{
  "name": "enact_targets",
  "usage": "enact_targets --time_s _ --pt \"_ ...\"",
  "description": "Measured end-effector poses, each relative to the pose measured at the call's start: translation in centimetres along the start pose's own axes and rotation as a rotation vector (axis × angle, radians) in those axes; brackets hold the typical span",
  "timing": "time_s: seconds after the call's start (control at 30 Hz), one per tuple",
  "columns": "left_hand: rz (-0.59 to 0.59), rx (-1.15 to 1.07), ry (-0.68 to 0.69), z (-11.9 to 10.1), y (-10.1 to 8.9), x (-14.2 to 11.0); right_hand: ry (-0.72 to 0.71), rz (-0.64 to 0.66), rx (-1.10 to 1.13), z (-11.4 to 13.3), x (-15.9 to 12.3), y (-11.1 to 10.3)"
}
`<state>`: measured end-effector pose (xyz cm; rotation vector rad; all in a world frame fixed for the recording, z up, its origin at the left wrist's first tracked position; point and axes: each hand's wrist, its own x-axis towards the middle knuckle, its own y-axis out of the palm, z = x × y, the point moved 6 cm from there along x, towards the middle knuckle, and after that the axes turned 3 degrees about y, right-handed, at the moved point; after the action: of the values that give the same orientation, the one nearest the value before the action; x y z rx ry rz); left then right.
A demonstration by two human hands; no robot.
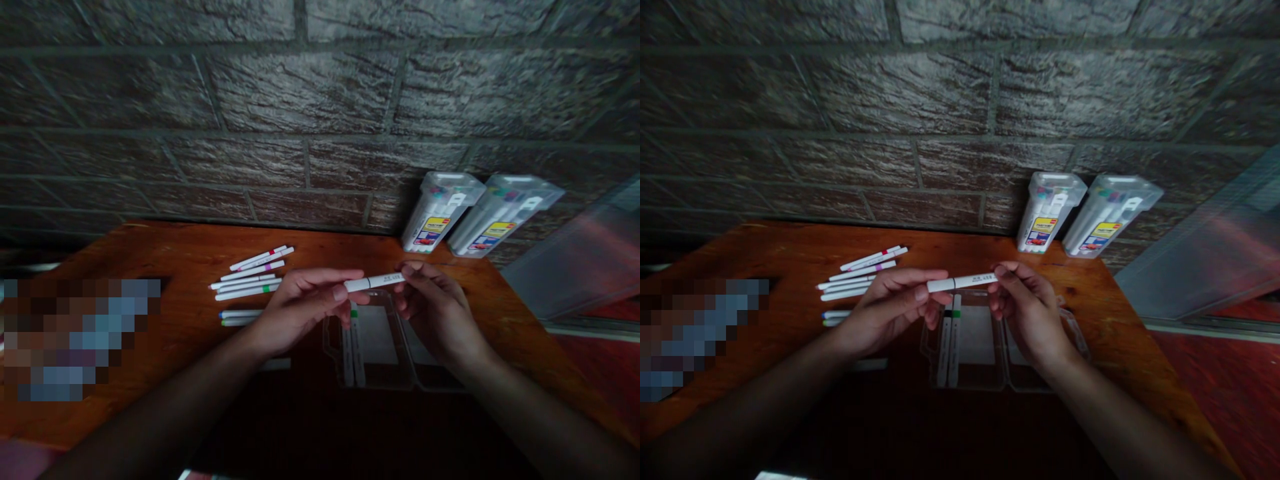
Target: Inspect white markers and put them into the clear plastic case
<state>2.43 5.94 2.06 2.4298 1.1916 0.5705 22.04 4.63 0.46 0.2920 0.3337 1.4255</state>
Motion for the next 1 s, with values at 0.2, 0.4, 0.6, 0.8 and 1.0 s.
enact_targets --time_s 0.2,0.4,0.6,0.8,1.0 --pt "0.042 0.056 0.026 0.13 -0.19 -0.01 -0.018 -0.004 -0.014 0.16 0.07 -0.02" --pt "0.032 0.066 0.036 0.11 -0.02 0.09 -0.03 -0.006 -0.021 0.41 -0.09 0.15" --pt "0.035 0.068 0.048 0.15 -0.15 0.13 -0.034 -0.02 -0.006 0.63 -0.2 0.18" --pt "-0.01 0.031 0.024 -0.11 -0.04 0.17 -0.069 -0.008 -0.005 0.86 -0.26 0.14" --pt "-0.061 -0.013 -0.01 0.07 -0.08 0.33 -0.1 0.004 -0.01 0.81 -0.25 0.23"
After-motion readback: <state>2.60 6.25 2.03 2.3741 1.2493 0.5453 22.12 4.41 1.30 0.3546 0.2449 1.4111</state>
